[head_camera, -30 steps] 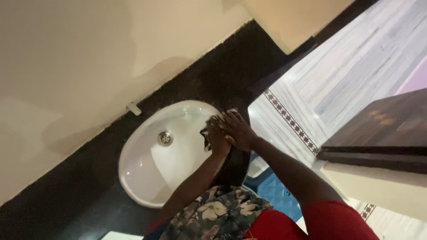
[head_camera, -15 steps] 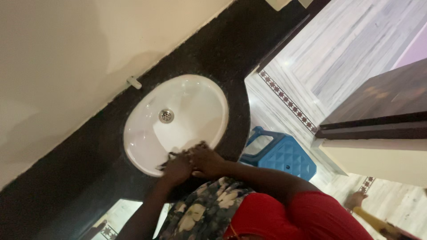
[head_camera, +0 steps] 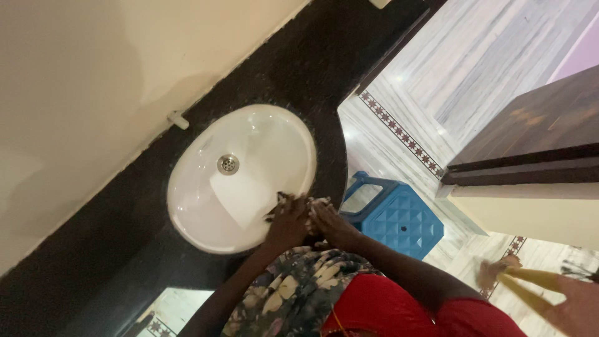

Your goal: The person scrubs the interior of a white bathroom sink and the surrounding dark countertop using a patterned cloth. The person repeatedly wipes the basin and the counter surface throughout the clip.

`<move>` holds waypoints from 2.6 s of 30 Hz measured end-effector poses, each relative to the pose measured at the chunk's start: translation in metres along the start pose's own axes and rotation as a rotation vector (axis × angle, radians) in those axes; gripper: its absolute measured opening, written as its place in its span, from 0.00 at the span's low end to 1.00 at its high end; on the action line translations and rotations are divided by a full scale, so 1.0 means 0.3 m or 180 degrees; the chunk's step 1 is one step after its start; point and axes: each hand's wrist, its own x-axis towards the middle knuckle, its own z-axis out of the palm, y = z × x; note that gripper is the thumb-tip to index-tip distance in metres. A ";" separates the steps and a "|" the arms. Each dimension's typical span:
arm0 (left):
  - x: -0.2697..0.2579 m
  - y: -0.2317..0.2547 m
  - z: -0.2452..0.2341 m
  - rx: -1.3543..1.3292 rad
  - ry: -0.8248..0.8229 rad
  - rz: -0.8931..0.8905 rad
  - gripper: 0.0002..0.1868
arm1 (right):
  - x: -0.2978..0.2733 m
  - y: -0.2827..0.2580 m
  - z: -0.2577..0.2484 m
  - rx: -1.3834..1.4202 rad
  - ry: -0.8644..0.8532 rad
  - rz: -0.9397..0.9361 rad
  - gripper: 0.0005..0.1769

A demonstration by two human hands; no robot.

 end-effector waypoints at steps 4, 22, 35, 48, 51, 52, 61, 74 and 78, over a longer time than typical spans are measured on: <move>0.213 0.022 0.055 0.0255 0.0601 0.0126 0.36 | 0.002 0.150 -0.009 0.0135 0.1035 0.0320 0.62; 1.072 -0.523 -0.251 0.0661 0.0715 -0.0670 0.35 | 0.678 0.785 -0.653 -0.0393 0.1351 0.0293 0.52; 0.561 -0.682 -0.335 0.1083 0.0641 -0.0947 0.31 | 0.769 0.361 -0.504 -0.1043 0.0730 -0.0072 0.53; -0.343 -0.484 -0.158 0.1316 -0.1585 -0.2572 0.31 | 0.727 0.161 -0.138 -0.1249 -0.1028 0.0493 0.53; -0.351 -0.428 -0.105 0.1009 -0.1194 -0.2695 0.37 | 0.712 0.126 -0.149 -0.1401 -0.1065 0.0404 0.54; -0.342 -0.421 -0.095 0.1021 -0.1049 -0.2689 0.34 | 0.719 0.103 -0.151 -0.1381 -0.1127 0.0435 0.54; -0.222 -0.390 -0.019 0.0511 0.0076 -0.3004 0.33 | 0.959 -0.228 -0.056 -0.0915 -0.0629 -0.1054 0.48; 0.194 -0.355 0.157 -0.0647 -0.0407 -0.3182 0.46 | 0.909 0.276 -0.272 -0.1366 -0.0836 -0.1451 0.38; 0.268 -0.258 0.155 -0.0675 -0.0572 -0.2719 0.45 | 0.790 0.338 -0.351 -0.1510 -0.0834 -0.1505 0.34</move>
